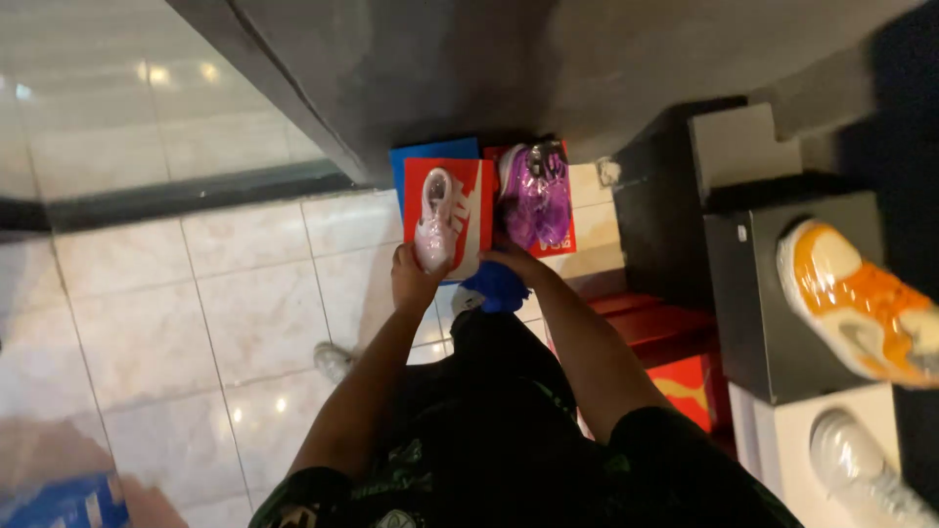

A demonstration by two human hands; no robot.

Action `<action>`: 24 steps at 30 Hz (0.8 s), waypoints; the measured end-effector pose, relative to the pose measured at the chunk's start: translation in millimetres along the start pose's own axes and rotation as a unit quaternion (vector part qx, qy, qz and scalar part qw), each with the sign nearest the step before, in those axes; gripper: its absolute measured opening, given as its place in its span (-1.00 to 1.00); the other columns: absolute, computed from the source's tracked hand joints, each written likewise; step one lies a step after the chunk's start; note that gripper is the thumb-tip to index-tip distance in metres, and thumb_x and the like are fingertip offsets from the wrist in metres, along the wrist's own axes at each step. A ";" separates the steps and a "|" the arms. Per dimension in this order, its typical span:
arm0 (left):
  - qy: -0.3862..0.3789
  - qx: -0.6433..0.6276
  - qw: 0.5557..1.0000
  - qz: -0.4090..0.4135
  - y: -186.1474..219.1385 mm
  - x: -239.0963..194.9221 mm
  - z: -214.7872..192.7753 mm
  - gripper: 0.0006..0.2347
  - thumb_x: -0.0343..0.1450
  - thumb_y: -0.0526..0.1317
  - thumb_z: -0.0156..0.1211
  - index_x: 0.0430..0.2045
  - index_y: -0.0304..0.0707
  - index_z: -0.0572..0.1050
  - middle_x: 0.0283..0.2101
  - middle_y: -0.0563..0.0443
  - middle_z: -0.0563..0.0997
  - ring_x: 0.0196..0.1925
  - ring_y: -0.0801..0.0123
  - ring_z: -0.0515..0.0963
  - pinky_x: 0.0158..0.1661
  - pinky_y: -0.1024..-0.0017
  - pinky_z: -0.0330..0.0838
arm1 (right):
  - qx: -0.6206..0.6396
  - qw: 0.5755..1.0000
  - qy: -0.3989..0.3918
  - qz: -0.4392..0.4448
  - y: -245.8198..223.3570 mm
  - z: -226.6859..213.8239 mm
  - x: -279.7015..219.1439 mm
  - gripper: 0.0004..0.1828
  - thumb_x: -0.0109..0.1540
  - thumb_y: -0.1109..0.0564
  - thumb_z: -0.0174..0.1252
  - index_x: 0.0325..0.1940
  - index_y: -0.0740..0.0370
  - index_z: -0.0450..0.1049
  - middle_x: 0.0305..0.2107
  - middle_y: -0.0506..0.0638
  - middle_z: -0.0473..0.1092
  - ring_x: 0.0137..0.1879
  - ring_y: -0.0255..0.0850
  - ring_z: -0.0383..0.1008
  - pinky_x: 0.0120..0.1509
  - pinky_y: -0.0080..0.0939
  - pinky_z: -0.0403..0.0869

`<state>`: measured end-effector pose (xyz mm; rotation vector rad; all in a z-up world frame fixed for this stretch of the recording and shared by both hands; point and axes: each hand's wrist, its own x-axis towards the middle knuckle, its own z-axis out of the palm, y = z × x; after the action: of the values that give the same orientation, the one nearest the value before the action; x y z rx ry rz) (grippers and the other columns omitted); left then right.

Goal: Cleaning and organizing shoe boxes and shoes in a warehouse

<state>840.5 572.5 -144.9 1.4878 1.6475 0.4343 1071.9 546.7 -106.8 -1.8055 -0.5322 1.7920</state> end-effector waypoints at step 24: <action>0.002 -0.077 0.989 -0.130 56.6 22.7 -2.2 -0.54 0.24 0.24 0.37 -0.15 0.02 0.55 -0.14 -0.11 0.70 0.01 -0.02 0.66 -0.06 0.02 0.58 | 0.257 0.961 0.097 0.035 -32.1 -52.1 -30.3 -0.37 0.10 -0.13 0.50 0.17 0.11 0.52 0.04 0.21 0.49 0.06 0.05 0.55 0.23 0.15 0.42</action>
<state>876.5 607.3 -110.0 1.1415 1.7418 0.4091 1125.5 547.8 -64.4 -1.6144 0.0753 1.5831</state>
